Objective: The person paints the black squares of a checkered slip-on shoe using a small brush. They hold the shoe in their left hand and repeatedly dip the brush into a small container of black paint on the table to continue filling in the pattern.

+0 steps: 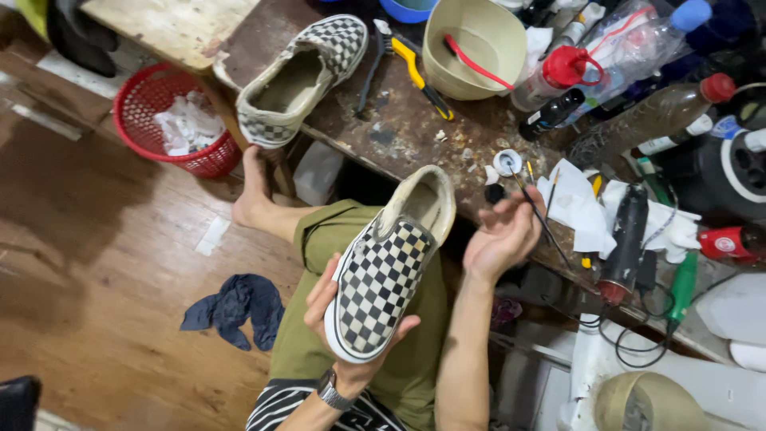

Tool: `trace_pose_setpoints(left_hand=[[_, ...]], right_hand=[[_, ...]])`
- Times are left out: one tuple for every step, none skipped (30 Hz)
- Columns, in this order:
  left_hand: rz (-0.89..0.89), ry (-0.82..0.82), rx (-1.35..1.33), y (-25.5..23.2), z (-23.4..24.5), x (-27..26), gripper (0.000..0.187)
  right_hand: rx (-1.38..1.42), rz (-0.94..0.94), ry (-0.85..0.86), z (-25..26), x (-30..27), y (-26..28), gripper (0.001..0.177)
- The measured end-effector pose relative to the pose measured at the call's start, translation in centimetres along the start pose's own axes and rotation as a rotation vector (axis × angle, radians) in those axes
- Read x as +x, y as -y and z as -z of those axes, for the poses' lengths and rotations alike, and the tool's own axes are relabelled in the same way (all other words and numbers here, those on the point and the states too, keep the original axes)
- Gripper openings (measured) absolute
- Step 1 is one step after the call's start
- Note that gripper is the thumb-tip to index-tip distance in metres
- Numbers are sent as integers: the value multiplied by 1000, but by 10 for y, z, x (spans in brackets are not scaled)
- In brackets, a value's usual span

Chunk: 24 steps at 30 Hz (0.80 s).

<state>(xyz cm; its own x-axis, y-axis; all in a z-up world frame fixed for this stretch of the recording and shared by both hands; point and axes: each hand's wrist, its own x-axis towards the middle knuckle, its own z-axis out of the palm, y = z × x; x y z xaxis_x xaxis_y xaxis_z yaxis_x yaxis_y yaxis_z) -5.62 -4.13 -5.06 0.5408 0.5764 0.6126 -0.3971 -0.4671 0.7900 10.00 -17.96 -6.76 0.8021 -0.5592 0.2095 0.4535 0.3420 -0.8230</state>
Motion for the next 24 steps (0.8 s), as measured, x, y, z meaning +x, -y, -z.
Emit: trace_pose_setpoints(left_hand=[[3, 4, -9, 1, -5, 2, 93], [26, -16, -9, 0, -9, 2, 92], [50, -37, -9, 0, -13, 3, 91], [50, -25, -18, 1, -15, 3, 91], [59, -17, -6, 2, -17, 3, 90], [66, -12, 6, 3, -19, 3, 89], [64, -3, -1, 5, -23, 1, 89], [53, -1, 34, 7, -24, -2, 87], [42, 2, 70, 9, -26, -5, 85], [44, 11, 68, 9, -29, -8, 85], [60, 3, 92, 9, -31, -11, 85], [75, -11, 118, 9, -34, -13, 85], [75, -7, 119, 11, -37, -15, 85], [83, -27, 123, 12, -39, -18, 86], [91, -46, 127, 14, -41, -22, 87], [96, -45, 133, 16, -44, -24, 87], [83, -70, 136, 17, -47, -26, 88], [68, -91, 136, 19, -49, -28, 90], [70, -87, 140, 20, -49, -28, 90], [64, -76, 147, 21, -48, -28, 90], [59, -65, 153, 21, -48, -28, 91], [61, -61, 155, 21, -47, -30, 91], [83, -40, 142, 20, -46, -31, 91], [105, -19, 132, 20, -44, -33, 91]], right_hand=[[-5, 8, -5, 7, 8, -3, 26], [-117, 92, -42, 15, 13, -4, 23], [-229, 175, -80, 24, 19, -6, 22], [-233, 182, -93, 28, 23, -7, 22], [-350, 243, -78, 32, 28, -8, 21], [-466, 302, -61, 35, 34, -10, 21], [-468, 307, -72, 35, 39, -13, 21], [-528, 280, -26, 35, 42, -17, 20], [-588, 251, 19, 36, 45, -22, 19], [-592, 249, 11, 31, 44, -17, 19], [-675, 259, 63, 25, 42, -12, 20], [-754, 268, 122, 18, 41, -9, 21], [-755, 266, 119, 20, 42, -10, 21], [-780, 243, 122, 23, 42, -11, 19], [-805, 220, 126, 25, 42, -12, 18], [-808, 213, 129, 26, 43, -13, 18], [-847, 231, 140, 27, 44, -13, 19], [-886, 250, 146, 28, 45, -13, 19], [-888, 244, 146, 26, 44, -12, 19], [-917, 250, 148, 23, 44, -10, 19], [-945, 255, 151, 21, 44, -8, 20], [-948, 251, 149, 21, 45, -8, 20], [-968, 254, 152, 21, 45, -8, 18], [-987, 256, 155, 20, 45, -9, 16]])
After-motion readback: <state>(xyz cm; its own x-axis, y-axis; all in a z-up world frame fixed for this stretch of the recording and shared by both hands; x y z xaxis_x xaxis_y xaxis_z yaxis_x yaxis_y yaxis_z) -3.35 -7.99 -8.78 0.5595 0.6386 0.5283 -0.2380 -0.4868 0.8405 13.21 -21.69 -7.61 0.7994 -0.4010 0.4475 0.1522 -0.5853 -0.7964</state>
